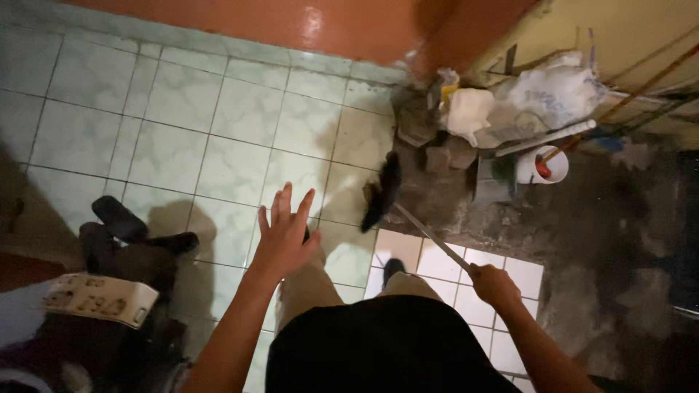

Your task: The person sweeps a tiled floor using a broom, moving around a cluttered area containing a scooter, a bicycle, and a red stool. The person repeatedly sweeps the same sections of the floor in a back-and-forth motion.

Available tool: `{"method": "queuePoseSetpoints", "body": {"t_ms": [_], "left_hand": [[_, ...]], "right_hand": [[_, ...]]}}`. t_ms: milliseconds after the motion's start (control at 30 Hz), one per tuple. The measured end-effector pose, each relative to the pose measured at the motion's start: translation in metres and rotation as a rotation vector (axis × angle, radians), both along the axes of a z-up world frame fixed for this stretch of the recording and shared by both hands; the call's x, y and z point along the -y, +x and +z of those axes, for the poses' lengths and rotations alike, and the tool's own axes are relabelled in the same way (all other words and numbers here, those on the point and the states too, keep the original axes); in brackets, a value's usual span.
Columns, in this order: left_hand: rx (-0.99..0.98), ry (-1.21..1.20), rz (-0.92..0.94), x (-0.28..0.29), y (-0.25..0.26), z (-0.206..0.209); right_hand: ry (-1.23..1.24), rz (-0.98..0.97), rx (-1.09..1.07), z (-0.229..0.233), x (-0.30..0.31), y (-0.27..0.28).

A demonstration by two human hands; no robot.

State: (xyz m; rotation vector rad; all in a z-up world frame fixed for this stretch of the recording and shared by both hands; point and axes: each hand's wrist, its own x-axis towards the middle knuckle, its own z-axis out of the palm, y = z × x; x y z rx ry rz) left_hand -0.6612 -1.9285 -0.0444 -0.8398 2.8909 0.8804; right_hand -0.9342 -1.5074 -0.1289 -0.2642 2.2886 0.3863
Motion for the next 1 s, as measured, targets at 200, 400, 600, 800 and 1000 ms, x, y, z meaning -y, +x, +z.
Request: {"method": "queuePoseSetpoints", "body": {"t_ms": [200,400,600,800,1000], "left_hand": [[0.043,0.007,0.108,-0.117,-0.024,0.006],[0.136,0.108,0.401,-0.282,0.014,0.021],[0.232,0.069,0.633,-0.39,0.07,0.047],[0.193,0.075,0.852,-0.481,0.111,0.06],[0.066,0.091,1.001,-0.586,0.134,0.044]], "right_hand": [[-0.31,0.214,-0.018,-0.018,-0.103,-0.024],[-0.732,0.619,0.002,-0.035,-0.11,-0.046],[-0.828,0.688,0.166,-0.028,-0.054,-0.027],[-0.48,0.883,0.206,-0.004,-0.041,0.038],[-0.25,0.87,0.175,-0.003,-0.124,0.032]]}}
